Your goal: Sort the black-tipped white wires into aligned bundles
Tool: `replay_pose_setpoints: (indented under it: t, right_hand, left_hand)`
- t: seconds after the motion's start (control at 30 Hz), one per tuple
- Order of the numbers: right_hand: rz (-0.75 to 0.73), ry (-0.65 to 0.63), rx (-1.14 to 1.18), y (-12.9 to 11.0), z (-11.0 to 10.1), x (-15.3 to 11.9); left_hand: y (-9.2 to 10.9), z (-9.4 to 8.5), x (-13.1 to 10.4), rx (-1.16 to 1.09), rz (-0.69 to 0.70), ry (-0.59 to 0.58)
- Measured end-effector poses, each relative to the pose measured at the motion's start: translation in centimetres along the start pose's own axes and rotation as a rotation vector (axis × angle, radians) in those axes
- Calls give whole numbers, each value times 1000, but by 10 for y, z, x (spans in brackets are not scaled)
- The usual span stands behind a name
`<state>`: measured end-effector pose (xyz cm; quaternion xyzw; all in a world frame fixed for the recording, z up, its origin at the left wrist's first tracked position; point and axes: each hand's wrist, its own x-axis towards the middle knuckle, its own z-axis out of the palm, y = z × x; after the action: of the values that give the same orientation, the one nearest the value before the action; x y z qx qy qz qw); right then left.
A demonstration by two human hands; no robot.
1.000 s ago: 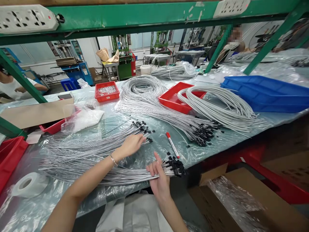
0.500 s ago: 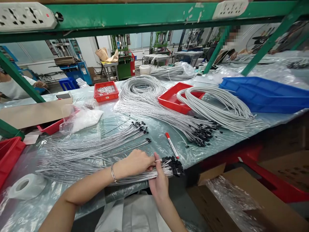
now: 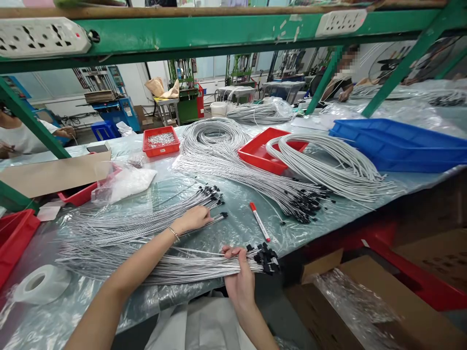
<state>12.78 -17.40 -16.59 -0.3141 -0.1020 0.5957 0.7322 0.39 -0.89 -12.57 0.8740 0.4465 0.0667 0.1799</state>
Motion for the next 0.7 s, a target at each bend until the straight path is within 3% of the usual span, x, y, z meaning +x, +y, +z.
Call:
replay_pose_setpoints:
  t: [0.13, 0.27, 0.4, 0.47, 0.57, 0.7]
  right_hand:
    - [30, -59, 41, -1, 1, 0]
    - [57, -35, 38, -4, 6, 3]
    - [81, 11, 21, -4, 6, 5]
    - [91, 41, 41, -2, 4, 4]
    - [94, 35, 104, -1, 2, 3]
    - [50, 11, 111, -3, 2, 3]
  left_hand:
    - [2, -11, -4, -80, -58, 81]
    - [39, -22, -30, -140, 16, 125]
    - [86, -21, -64, -154, 268, -32]
    - [95, -22, -70, -177, 340, -119]
    - [80, -21, -56, -164, 251, -70]
    - [32, -1, -22, -305, -36, 91]
